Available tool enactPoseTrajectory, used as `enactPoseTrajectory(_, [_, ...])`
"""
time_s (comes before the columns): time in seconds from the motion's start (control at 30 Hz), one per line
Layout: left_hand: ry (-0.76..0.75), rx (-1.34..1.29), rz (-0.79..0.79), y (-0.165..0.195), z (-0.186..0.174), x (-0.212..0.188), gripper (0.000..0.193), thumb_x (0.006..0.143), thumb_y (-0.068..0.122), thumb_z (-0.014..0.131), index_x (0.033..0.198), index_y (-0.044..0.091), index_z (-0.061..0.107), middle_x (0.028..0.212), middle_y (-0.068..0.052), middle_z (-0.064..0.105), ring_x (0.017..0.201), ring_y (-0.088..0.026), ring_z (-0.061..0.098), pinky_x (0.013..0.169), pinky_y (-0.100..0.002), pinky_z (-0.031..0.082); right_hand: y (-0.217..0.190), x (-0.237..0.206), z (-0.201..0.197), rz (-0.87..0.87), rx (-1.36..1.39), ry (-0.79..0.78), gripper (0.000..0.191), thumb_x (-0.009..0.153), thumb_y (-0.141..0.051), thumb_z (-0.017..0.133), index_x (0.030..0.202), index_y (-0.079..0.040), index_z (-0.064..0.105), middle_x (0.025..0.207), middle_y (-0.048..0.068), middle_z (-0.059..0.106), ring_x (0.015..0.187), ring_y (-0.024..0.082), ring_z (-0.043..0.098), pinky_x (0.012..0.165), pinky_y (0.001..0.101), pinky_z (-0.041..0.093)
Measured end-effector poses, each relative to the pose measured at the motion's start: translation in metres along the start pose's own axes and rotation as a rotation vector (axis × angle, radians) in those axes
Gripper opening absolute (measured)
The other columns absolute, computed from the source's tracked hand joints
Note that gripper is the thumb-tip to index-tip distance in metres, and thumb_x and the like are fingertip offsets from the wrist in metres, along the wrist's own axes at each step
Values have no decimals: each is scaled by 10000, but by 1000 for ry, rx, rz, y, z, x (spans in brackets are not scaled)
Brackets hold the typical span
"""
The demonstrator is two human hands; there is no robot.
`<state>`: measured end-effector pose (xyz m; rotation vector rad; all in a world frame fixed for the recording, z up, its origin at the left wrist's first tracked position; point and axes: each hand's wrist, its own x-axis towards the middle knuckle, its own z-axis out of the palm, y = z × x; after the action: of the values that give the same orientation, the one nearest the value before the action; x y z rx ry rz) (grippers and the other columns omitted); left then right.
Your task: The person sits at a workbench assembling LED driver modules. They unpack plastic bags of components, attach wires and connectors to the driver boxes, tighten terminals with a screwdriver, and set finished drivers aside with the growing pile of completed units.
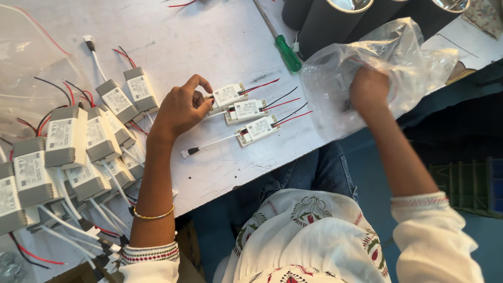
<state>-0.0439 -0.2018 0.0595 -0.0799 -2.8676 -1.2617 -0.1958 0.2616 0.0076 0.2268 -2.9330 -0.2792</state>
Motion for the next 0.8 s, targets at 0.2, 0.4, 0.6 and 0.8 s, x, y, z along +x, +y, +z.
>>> enactPoseTrajectory(0.2, [-5,23,-24,0,-3,-2,194,897,164,715,1073,111,652,574,-61,667,484,-182,586,537,-337,428,20,55,-11,88,102,-190,396,960,-187,567,1324,-50,638,1341,224,634,1233,435,589,994,569,449])
enactPoseTrajectory(0.4, [8,16,0,0,-4,-1,183,887,169,715,1059,121,675,587,-27,677,491,-146,618,545,-315,455,16,77,-24,-100,167,-407,575,920,-319,626,1467,-165,535,1494,134,537,1380,366,483,1098,519,393])
enactPoseTrajectory(0.6, [4,33,-23,-2,-3,-1,171,887,165,720,1051,127,690,586,-49,670,494,-159,597,542,-333,453,20,70,-31,-140,40,-315,543,914,-373,661,1399,-159,544,1435,130,536,1351,361,464,1097,510,368])
enactPoseTrajectory(0.8, [-25,4,-56,-3,-3,1,192,882,145,705,1073,124,693,592,-45,670,481,-174,580,551,-340,440,10,24,-57,-17,110,-216,315,966,-280,572,1221,-132,684,1215,160,690,1153,384,624,1015,518,449])
